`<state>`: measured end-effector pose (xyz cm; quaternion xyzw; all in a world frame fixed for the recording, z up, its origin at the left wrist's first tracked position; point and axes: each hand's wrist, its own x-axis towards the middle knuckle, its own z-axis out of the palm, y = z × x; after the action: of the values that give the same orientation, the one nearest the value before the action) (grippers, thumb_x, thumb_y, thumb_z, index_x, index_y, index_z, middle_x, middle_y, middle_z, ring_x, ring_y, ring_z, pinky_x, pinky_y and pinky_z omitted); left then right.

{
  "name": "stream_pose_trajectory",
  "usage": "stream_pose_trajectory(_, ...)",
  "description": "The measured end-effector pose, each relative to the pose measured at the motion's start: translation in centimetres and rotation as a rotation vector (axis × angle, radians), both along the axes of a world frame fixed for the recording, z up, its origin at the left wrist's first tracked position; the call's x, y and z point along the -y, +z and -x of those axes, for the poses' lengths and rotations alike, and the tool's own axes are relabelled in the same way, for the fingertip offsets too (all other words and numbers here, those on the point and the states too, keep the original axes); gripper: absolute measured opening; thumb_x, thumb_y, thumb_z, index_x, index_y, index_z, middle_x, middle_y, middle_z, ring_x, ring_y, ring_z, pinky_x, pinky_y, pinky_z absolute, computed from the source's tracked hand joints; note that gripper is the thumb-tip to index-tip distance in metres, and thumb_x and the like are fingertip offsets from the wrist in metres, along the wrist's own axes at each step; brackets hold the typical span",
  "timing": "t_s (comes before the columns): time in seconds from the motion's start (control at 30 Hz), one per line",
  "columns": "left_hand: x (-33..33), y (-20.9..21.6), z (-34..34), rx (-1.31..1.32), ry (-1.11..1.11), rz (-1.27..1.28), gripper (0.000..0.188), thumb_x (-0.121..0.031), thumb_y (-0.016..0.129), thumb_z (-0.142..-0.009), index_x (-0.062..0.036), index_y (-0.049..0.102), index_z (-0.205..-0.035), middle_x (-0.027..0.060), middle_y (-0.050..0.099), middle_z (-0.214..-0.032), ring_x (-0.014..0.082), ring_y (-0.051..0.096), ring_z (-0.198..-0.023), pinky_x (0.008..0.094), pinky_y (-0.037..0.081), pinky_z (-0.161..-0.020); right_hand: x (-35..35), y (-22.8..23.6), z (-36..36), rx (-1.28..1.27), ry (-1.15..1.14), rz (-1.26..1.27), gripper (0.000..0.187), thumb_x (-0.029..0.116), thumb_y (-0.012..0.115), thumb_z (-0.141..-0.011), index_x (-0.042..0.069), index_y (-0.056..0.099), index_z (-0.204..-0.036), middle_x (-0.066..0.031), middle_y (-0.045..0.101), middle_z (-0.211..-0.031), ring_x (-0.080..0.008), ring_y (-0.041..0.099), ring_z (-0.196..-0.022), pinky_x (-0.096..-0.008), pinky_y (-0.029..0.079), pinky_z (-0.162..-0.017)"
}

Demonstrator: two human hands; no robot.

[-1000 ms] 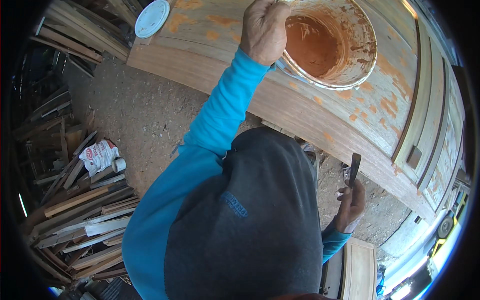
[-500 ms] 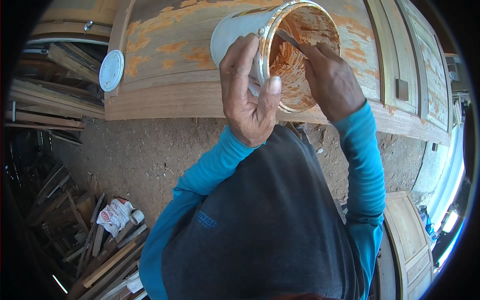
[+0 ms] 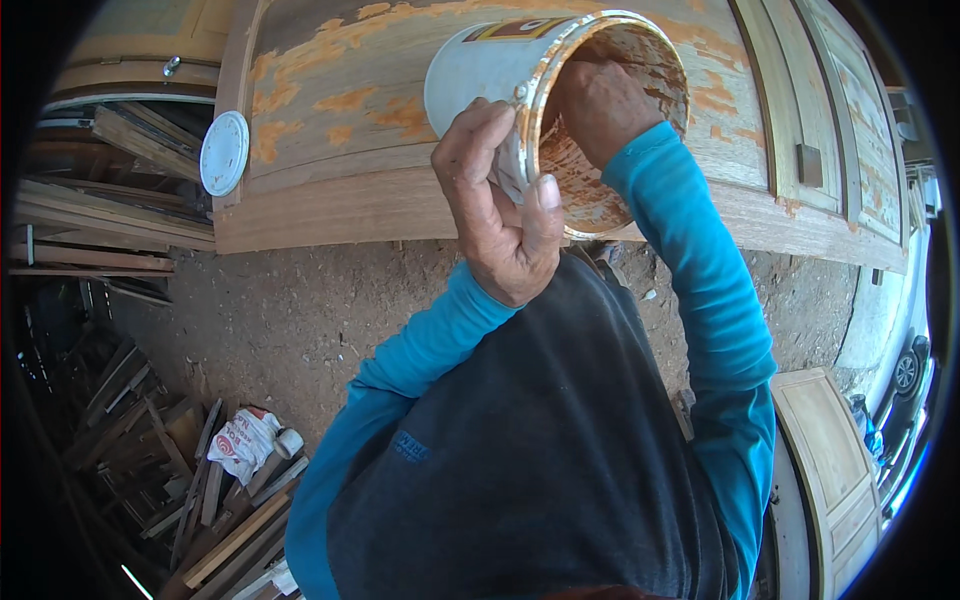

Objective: The person applies wood filler to a wooden door using a putty knife, taking filler from a bucket and smoothing it into gaps and imperfections on the door surface.

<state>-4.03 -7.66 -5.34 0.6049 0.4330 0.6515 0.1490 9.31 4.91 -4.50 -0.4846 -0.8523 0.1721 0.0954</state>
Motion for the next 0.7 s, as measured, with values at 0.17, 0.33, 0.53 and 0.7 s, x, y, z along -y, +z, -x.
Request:
stream_pose_trajectory(0.17,-0.1,0.4,-1.2,-0.047,-0.008,-0.041,0.055,-0.011,0.066,-0.095,0.0030,0.049,-0.145,0.0238,0.048,-0.140,0.0395,0.046,-0.134,0.0534,0.039,-0.116,1.8,1.8,-0.3,-0.040,0.082,-0.160,0.012,0.010,0.068,-0.089,0.004,0.075,-0.097,-0.0223,0.076,-0.095,-0.0404,0.074,-0.093,-0.0504,0.059,-0.082)
stream_pose_trajectory(0.33,-0.3,0.1,-1.0,-0.071,0.008,0.001,0.055,-0.024,0.062,-0.101,0.0068,0.047,-0.144,0.0241,0.047,-0.141,0.0390,0.047,-0.135,0.0536,0.038,-0.116,0.9,-1.5,-1.8,-0.040,0.071,-0.203,0.020,0.012,0.067,-0.085,0.003,0.074,-0.102,-0.0185,0.075,-0.095,-0.0399,0.072,-0.084,-0.0510,0.058,-0.076)
stream_pose_trajectory(0.53,-0.7,0.9,-2.8,-0.068,0.048,0.054,0.053,-0.028,0.050,-0.109,0.0081,0.043,-0.147,0.0247,0.045,-0.143,0.0373,0.049,-0.135,0.0526,0.044,-0.112,1.4,0.9,-1.8,-0.196,0.085,0.158,0.022,0.014,0.062,-0.091,-0.004,0.074,-0.096,-0.0272,0.073,-0.086,-0.0441,0.073,-0.087,-0.0514,0.058,-0.083)
stream_pose_trajectory(0.7,-1.3,1.0,-2.1,0.229,-0.100,0.134,0.050,-0.024,0.048,-0.110,0.0070,0.041,-0.148,0.0250,0.041,-0.146,0.0339,0.056,-0.133,0.0475,0.056,-0.108,4.1,3.9,-4.0,-0.434,0.000,0.250,0.027,0.012,0.058,-0.096,-0.007,0.070,-0.110,-0.0288,0.072,-0.088,-0.0434,0.072,-0.088,-0.0505,0.058,-0.085)
